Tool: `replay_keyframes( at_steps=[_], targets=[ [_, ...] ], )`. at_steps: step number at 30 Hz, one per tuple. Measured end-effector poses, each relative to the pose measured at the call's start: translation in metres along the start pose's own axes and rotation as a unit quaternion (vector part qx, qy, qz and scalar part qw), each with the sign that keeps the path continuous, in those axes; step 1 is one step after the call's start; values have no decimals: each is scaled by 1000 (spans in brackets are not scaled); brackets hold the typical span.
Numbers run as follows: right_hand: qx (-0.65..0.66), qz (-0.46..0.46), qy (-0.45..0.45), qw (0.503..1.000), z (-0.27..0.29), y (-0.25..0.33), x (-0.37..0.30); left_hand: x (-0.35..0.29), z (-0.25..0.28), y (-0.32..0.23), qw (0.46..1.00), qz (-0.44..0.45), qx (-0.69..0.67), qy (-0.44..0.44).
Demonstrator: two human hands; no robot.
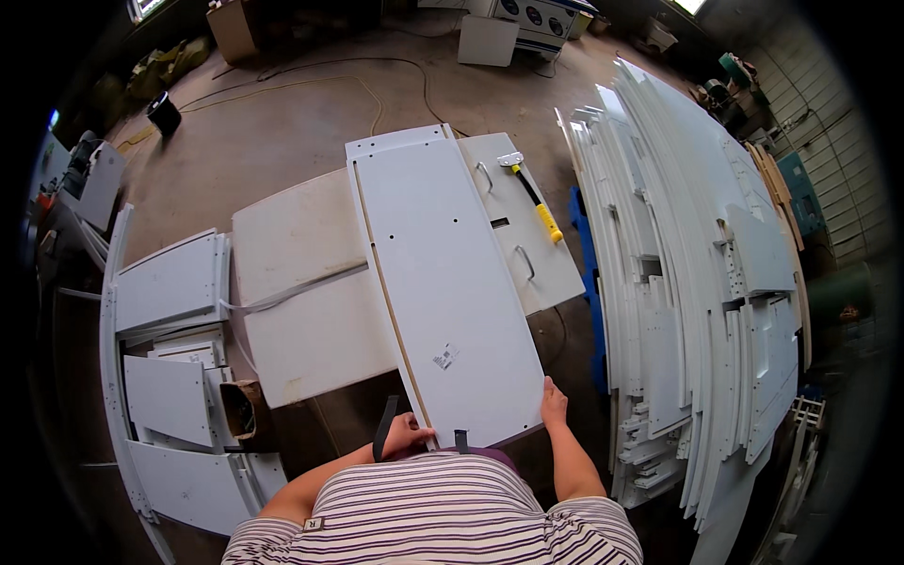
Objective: The person repeatedly picks up white rectangular panels from a pile, places them on a workbench, and secures them with a white strap. The person then carries the strapped panels to a stack and places them on top. This cycle repeats throughout the clip.
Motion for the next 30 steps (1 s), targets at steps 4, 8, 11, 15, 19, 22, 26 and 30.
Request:
replay_keyframes(
  at_steps=[4,8,11,15,19,22,26,30],
  targets=[
    [-30,-13,-19,999,16,-16,17,22,-20,2,997,-57,36,31],
    [-40,-1,-23,999,23,-25,41,33,-35,-4,987,-30,151,43],
    [-5,6,-10,1000,22,-21,39,62,17,-37,991,65,101,52],
    [-54,82,1,995,25,-3,48,79,261,-10,757,-113,3,-643],
    [-9,162,3,987,27,27,83,16,373,-33,577,198,-3,-793],
    [27,175,2,984,40,62,95,26,410,-59,645,200,133,-725],
    [57,186,52,979,49,108,102,10,477,12,632,170,187,-733],
    [79,224,38,971,63,143,92,45,444,-42,707,-1,80,-703]
  ],
)
Point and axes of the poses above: each hand's wrist, its own x-axis towards the middle knuckle, its own z-axis out of the back of the hand, y = z × x, the point moved 6 cm from there along x, towards the middle knuckle, and after that the axes turned 11 degrees about -z, right-handed, at the moved point
